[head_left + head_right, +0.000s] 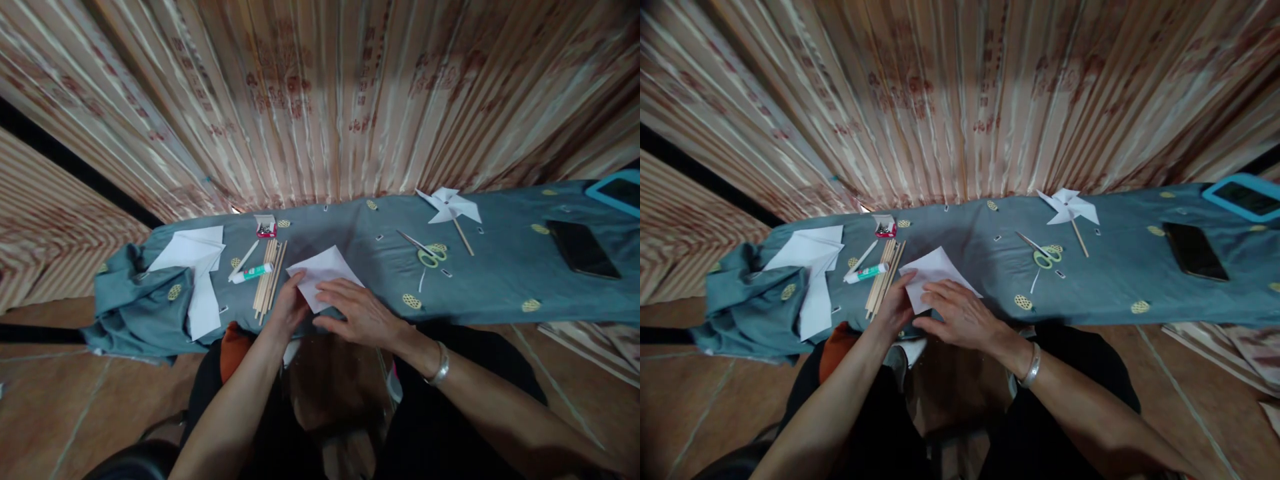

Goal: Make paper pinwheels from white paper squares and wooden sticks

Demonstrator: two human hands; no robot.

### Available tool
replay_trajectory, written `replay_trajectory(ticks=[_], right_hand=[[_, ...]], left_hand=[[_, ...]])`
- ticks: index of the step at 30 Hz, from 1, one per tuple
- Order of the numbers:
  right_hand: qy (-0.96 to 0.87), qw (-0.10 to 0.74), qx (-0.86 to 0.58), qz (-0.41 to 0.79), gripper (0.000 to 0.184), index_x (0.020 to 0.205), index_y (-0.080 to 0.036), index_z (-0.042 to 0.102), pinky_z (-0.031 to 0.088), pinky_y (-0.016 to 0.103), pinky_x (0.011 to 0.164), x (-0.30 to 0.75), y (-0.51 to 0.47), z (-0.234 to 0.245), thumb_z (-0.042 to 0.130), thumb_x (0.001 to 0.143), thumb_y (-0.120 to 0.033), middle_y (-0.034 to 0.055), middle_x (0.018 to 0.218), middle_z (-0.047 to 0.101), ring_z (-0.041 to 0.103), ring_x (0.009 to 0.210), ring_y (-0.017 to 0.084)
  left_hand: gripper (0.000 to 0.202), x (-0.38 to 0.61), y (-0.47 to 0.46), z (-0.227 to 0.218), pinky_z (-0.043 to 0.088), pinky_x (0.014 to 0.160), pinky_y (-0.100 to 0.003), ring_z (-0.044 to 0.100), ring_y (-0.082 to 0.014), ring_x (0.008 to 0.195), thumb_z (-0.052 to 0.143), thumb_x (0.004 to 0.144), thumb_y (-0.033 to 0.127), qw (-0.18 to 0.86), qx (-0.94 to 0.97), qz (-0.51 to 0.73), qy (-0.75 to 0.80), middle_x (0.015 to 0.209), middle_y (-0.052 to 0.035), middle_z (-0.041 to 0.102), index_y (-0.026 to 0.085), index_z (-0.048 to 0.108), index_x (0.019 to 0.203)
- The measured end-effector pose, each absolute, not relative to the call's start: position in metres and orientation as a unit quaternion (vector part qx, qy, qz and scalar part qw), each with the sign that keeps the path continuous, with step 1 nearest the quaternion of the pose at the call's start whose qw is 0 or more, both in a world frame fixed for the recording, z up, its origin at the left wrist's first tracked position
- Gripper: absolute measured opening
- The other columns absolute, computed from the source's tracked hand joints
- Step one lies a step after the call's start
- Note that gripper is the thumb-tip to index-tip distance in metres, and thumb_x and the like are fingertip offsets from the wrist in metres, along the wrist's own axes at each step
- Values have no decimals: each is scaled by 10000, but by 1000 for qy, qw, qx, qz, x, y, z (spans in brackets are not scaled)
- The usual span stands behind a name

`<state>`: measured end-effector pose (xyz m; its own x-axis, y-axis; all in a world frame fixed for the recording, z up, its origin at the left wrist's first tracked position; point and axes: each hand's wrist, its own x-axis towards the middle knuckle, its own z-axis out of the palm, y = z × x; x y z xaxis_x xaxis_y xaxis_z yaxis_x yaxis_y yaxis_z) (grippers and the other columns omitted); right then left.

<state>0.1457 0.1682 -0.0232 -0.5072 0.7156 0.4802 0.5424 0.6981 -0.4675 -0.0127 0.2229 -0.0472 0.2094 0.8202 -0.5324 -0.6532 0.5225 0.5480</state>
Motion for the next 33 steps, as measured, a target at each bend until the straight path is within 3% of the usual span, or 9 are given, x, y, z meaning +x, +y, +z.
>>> replay_trajectory(ticks=[2, 6, 9, 12, 14, 17, 21, 26, 33], right_hand=[[-840, 350, -388, 147, 340, 1110, -181, 683, 497, 456, 1043, 154, 173, -22, 617, 905, -444, 134, 1218, 693, 626, 1174, 264], [-738, 411, -520, 126, 340, 1203, -242, 658, 418, 473, 1114, 177, 192, -18, 619, 896, -381, 107, 1327, 635, 560, 1264, 267], [-640, 443, -599, 187, 566, 1295, -216, 599, 450, 513, 1055, 195, 207, -23, 723, 780, -416, 133, 1384, 589, 562, 1248, 313], [-559, 445, -585, 384, 472, 1055, -171, 714, 569, 397, 737, 206, 216, -37, 711, 744, -526, 110, 1035, 748, 698, 867, 265], [-508, 451, -561, 473, 424, 826, -163, 737, 518, 315, 564, 209, 219, -46, 703, 722, -573, 62, 779, 745, 656, 646, 205], [-457, 489, -550, 499, 390, 699, -172, 716, 448, 268, 495, 211, 221, -53, 750, 672, -559, 18, 666, 706, 580, 542, 149], [-444, 508, -544, 499, 357, 709, -174, 724, 427, 258, 491, 217, 225, -51, 766, 681, -527, 12, 667, 701, 558, 537, 135], [-494, 483, -551, 467, 391, 797, -178, 757, 449, 273, 510, 223, 226, -48, 702, 740, -560, 25, 716, 724, 592, 581, 164], [-654, 388, -605, 238, 297, 984, -237, 756, 535, 373, 825, 257, 220, -36, 540, 905, -425, 53, 1010, 772, 704, 906, 252]], left_hand=[[64, -6, 228, -45, 574, 726, -269, 699, -175, 657, 601, 844, 139, 756, 106, 490, 421, 732, -57, 734, 113, 659, 843], [114, 6, 234, -36, 586, 831, -345, 737, -235, 807, 601, 874, 223, 733, 134, 514, 425, 769, -77, 756, 132, 670, 879], [120, 11, 237, -29, 581, 874, -362, 739, -255, 887, 633, 855, 236, 724, 152, 515, 433, 820, -100, 766, 125, 665, 886], [121, 14, 242, -25, 571, 899, -348, 736, -244, 918, 613, 865, 224, 722, 165, 510, 438, 829, -102, 767, 116, 664, 889], [135, 16, 244, -25, 566, 909, -347, 735, -242, 927, 595, 872, 223, 723, 171, 505, 439, 827, -99, 768, 111, 669, 885], [154, 17, 247, -26, 562, 909, -358, 732, -258, 932, 645, 837, 250, 733, 192, 493, 427, 852, -101, 772, 108, 683, 885], [227, 21, 246, -29, 573, 866, -362, 736, -267, 878, 749, 746, 255, 749, 220, 462, 421, 853, -111, 772, 94, 701, 899], [294, 28, 244, -33, 578, 732, -303, 726, -211, 725, 827, 687, 233, 727, 228, 452, 463, 836, -94, 774, 101, 711, 923], [312, 27, 249, -29, 590, 773, -336, 735, -231, 754, 850, 651, 281, 691, 223, 502, 470, 786, -67, 763, 128, 701, 878]])
